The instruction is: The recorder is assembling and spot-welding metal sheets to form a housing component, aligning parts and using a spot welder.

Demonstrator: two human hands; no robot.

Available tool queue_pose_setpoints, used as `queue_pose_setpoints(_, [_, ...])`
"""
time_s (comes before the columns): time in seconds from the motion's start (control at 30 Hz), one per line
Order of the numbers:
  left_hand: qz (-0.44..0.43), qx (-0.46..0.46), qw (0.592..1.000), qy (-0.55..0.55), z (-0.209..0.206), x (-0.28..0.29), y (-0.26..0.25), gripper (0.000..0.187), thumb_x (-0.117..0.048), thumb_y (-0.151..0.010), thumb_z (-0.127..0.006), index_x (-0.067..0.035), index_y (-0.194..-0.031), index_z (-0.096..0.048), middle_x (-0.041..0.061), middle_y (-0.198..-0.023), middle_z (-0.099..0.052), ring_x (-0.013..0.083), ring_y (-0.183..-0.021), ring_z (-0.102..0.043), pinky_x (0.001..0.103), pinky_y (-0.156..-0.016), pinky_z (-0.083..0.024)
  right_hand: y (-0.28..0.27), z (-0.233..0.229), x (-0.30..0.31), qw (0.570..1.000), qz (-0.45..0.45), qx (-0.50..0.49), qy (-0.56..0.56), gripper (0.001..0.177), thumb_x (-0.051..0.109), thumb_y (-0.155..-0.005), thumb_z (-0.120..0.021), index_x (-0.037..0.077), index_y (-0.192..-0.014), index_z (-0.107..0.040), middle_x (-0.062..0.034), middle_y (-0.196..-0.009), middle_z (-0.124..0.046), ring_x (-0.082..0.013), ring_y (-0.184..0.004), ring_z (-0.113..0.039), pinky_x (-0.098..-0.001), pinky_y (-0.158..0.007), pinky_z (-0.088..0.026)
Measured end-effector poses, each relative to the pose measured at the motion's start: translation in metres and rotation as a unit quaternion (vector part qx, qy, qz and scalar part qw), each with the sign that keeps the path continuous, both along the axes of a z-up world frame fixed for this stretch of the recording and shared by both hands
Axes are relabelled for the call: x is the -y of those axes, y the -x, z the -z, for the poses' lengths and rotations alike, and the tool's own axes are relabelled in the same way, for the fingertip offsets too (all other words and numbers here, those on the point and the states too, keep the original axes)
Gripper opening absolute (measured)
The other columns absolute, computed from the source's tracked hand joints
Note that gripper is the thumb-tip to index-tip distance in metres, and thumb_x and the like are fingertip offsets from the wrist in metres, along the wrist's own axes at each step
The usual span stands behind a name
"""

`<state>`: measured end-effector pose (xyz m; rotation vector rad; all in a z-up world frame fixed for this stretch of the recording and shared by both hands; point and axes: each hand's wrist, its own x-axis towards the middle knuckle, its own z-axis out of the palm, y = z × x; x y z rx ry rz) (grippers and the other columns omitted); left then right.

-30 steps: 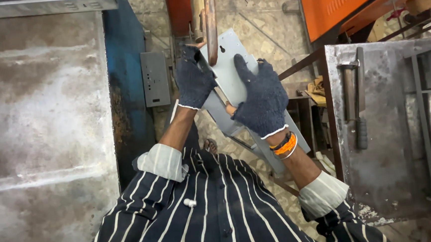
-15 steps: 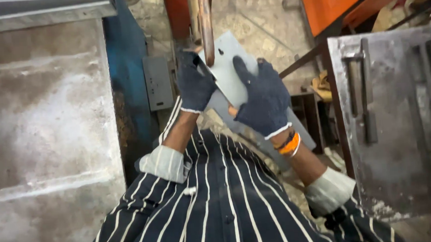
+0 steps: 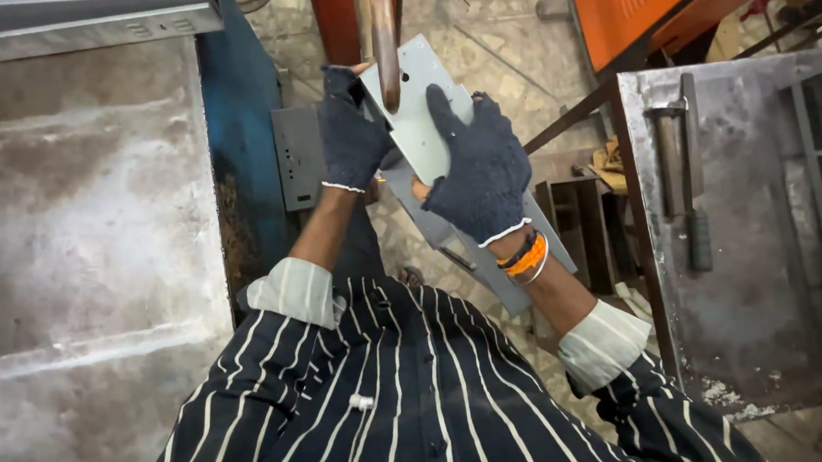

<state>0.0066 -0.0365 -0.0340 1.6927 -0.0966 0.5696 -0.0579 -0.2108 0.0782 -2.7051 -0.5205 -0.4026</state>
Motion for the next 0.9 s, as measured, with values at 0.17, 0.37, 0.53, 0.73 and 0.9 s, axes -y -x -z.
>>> queue_pose_setpoints(0.17, [0.022,0.050,0.998,0.032,0.001,-0.001,-0.003,0.060,-0.011,-0.078,-0.093,-0.003,-0.124,-0.056,0.013,-0.114,-0.072,0.0188,-0.107,-0.071,0.033,-0.095,-0.056,-0.002,0.003,-0.002,0.999,-0.013,0.030,-0.011,0.100,0.042,-0.059,-0.086,0.017,-0.151,-0.053,-0.0390,-0.134,-0.055,-0.0520,-0.121,-0.056,-0.0530,-0.099,-0.048])
queue_pose_setpoints(0.37, [0.022,-0.006,0.998,0.059,0.002,0.000,-0.002,0.054,-0.009,-0.081,-0.087,-0.003,-0.125,-0.056,0.011,-0.112,-0.074,0.0181,-0.108,-0.073,0.032,-0.095,-0.056,-0.004,-0.001,-0.003,1.000,-0.001,0.014,0.000,0.101,0.042,-0.056,-0.086,0.019,-0.149,-0.054,-0.0371,-0.135,-0.054,-0.0493,-0.120,-0.056,-0.0514,-0.099,-0.049])
queue_pose_setpoints(0.53, [0.005,0.015,0.999,0.029,0.003,0.002,0.005,0.054,-0.005,-0.079,-0.089,-0.002,-0.124,-0.058,0.012,-0.113,-0.073,0.0203,-0.107,-0.072,0.033,-0.096,-0.055,0.000,0.000,-0.002,1.000,-0.003,-0.007,-0.005,0.096,0.041,-0.063,-0.086,0.019,-0.150,-0.054,-0.0358,-0.135,-0.055,-0.0481,-0.117,-0.058,-0.0515,-0.097,-0.049])
queue_pose_setpoints(0.73, [0.029,0.005,0.998,0.047,0.001,-0.004,0.002,0.052,-0.012,-0.084,-0.082,-0.005,-0.128,-0.056,0.008,-0.117,-0.073,0.0195,-0.113,-0.073,0.032,-0.100,-0.056,-0.004,-0.006,0.000,1.000,-0.008,0.015,-0.005,0.095,0.043,-0.062,-0.086,0.021,-0.149,-0.055,-0.0350,-0.135,-0.054,-0.0476,-0.117,-0.058,-0.0508,-0.097,-0.050])
queue_pose_setpoints(0.9, [0.119,0.078,0.989,-0.039,-0.006,-0.012,0.027,0.082,-0.017,-0.073,-0.093,-0.001,-0.141,-0.048,0.015,-0.133,-0.058,0.0259,-0.127,-0.057,0.038,-0.109,-0.045,-0.005,-0.006,0.024,0.999,-0.040,0.007,0.005,0.100,0.040,-0.054,-0.085,0.022,-0.148,-0.056,-0.0332,-0.135,-0.055,-0.0469,-0.115,-0.059,-0.0503,-0.095,-0.051])
